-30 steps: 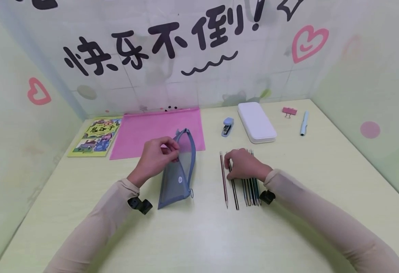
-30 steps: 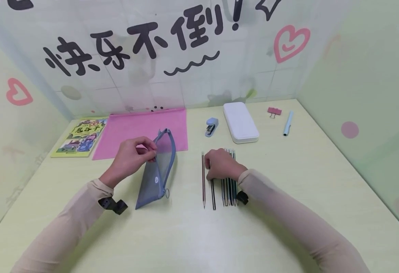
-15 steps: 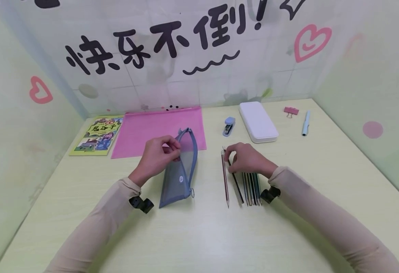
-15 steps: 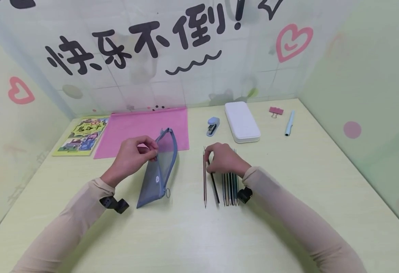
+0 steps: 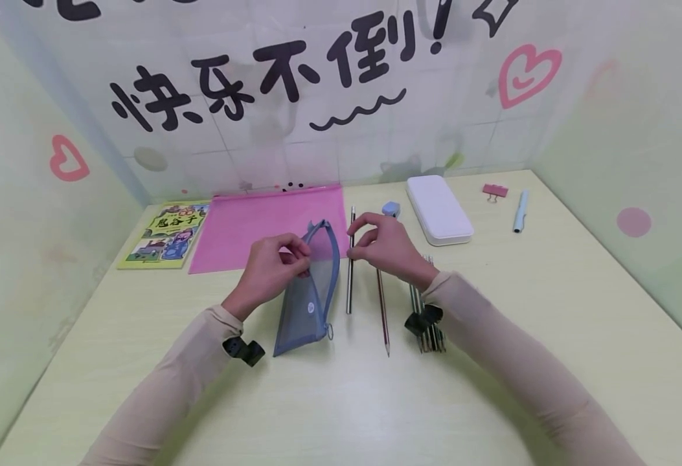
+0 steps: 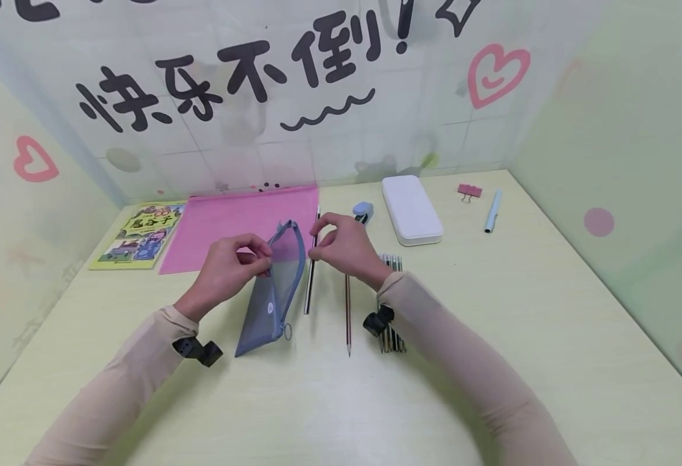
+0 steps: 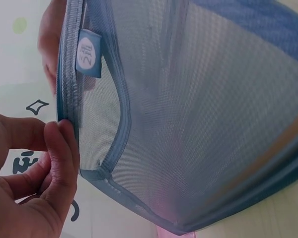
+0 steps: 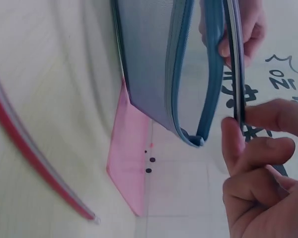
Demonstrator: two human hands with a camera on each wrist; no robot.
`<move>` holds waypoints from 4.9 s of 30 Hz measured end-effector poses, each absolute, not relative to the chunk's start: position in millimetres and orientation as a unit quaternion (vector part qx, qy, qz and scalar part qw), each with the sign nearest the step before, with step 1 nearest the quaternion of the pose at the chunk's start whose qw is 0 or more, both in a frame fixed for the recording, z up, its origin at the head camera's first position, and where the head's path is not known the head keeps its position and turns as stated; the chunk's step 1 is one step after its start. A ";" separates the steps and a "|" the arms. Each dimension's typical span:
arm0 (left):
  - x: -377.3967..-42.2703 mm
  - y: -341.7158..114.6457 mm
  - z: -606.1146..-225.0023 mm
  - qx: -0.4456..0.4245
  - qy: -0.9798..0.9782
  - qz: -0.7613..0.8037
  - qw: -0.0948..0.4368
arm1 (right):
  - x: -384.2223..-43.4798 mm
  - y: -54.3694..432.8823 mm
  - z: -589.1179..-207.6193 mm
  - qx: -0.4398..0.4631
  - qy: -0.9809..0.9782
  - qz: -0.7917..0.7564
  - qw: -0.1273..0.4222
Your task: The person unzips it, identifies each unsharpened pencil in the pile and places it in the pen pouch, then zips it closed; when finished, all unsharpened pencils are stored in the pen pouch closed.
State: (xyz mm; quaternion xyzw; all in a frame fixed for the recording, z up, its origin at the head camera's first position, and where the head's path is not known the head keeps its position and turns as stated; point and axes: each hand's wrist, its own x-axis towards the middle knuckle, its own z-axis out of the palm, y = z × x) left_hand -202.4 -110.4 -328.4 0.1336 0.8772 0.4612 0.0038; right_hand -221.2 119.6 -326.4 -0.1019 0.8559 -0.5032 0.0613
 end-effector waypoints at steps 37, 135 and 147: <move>-197.4 -110.3 -328.9 0.139 0.870 0.473 0.000 | -201.1 157.2 -341.0 -0.212 0.905 -0.359 0.087; -194.7 -101.5 -332.2 0.159 0.867 0.473 -0.017 | -197.4 79.0 -350.7 -0.191 0.845 -0.496 0.050; -195.1 -102.6 -331.6 0.153 0.867 0.475 -0.012 | -200.7 109.7 -346.0 -0.174 0.868 -0.464 -0.004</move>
